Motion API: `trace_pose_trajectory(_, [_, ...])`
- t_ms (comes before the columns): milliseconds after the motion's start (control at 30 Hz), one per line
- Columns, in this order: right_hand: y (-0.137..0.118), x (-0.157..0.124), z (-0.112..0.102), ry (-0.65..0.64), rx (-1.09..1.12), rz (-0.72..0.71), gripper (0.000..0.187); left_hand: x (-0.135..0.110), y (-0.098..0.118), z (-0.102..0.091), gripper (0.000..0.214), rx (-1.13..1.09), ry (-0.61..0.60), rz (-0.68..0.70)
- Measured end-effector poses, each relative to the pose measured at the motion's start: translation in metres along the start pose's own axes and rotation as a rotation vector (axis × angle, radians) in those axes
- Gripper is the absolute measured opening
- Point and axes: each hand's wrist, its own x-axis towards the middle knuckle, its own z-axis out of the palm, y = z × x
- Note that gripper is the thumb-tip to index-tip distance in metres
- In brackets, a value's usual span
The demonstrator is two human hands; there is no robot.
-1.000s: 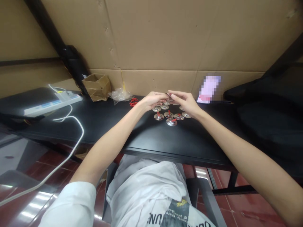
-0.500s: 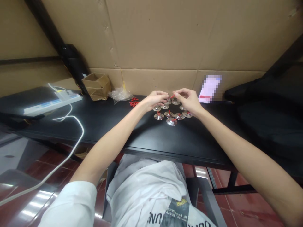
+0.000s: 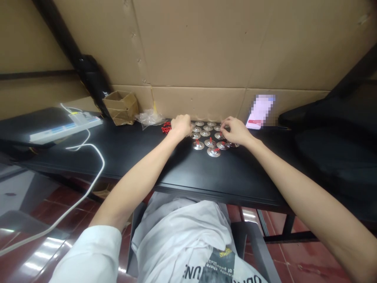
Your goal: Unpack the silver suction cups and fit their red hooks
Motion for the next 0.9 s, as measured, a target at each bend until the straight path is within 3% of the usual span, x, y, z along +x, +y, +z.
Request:
trace_pose_trajectory(167, [-0.007,-0.002,0.007,-0.004,0.015,-0.008,0.029,0.011,-0.018,-0.011,0.028,0.095,-0.082,-0.184])
trace_pose_trajectory(300, [-0.021,-0.006,0.018,-0.133,0.076,-0.211,0.046,0.008,-0.010,-0.025,0.048,0.323,-0.281,-0.282])
trace_pose_trajectory(400, [-0.028,-0.007,0.023,-0.230,0.049,-0.251,0.049,0.001,-0.002,-0.032,0.052,0.390,-0.323,-0.283])
trace_pose_trajectory(667, [-0.029,-0.004,0.014,-0.216,0.011,-0.158,0.036,-0.001,-0.007,-0.033,0.046,0.236,-0.284,-0.145])
trace_pose_trajectory(900, [-0.028,0.000,0.015,-0.256,0.087,0.049,0.032,-0.002,-0.008,-0.036,0.044,0.276,-0.241,-0.233])
